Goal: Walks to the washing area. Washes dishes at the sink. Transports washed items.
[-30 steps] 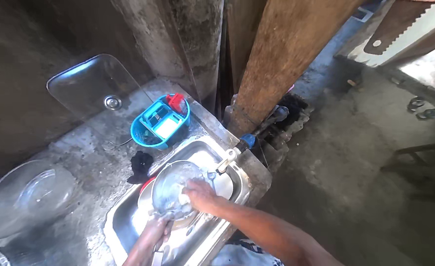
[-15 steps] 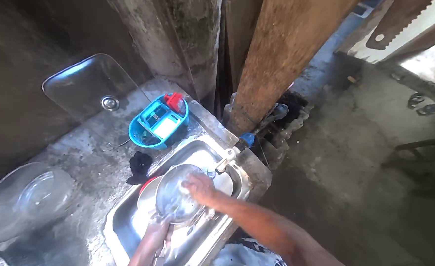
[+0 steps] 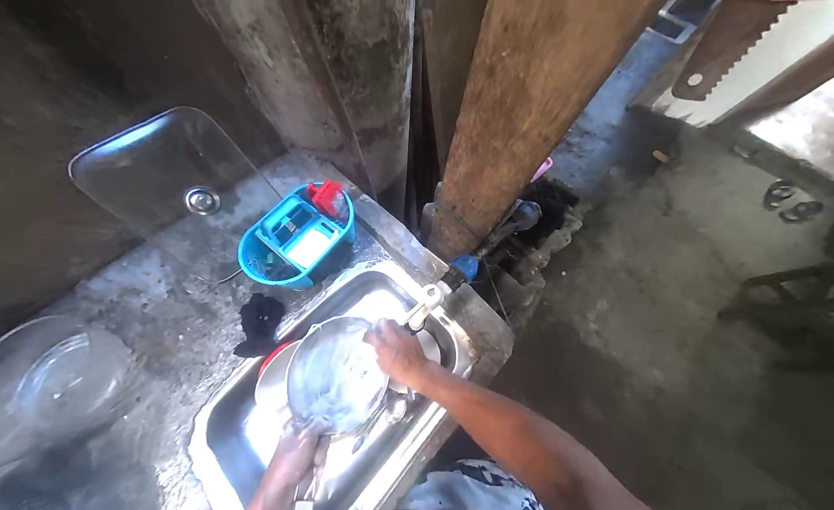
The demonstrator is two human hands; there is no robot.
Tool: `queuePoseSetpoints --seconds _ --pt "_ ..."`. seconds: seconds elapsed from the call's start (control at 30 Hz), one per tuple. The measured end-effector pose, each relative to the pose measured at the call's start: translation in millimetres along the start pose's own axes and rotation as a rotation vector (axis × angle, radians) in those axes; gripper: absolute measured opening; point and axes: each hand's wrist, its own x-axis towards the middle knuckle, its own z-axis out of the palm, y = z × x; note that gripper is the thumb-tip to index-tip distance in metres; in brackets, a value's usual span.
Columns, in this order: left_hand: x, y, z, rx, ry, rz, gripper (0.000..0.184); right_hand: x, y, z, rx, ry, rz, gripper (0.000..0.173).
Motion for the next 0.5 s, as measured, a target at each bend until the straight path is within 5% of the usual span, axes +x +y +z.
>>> queuePoseSetpoints --seconds 0.13,0.27,0.37,0.5 --pt "-4.4 -3.3 5.8 -0.008 -0.003 -0.093 0.010 26.5 -21.1 8.8 0.160 0.304 0.114 0.037" --pt "0.0 6.3 22.5 -0.009 -0.121 -0.109 0.016 16.5 -75.2 20.5 0.540 0.179 0.365 0.051" --pt "13.3 0.1 22.1 -0.064 -0.152 -0.090 0.023 -2.1 -98.8 31.7 0.655 0.055 0.128 0.043" --pt "16.2 -6.6 10.8 0.245 -0.099 -0.081 0.013 -6.0 -90.8 23.6 0.322 -0.207 -0.271 0.028"
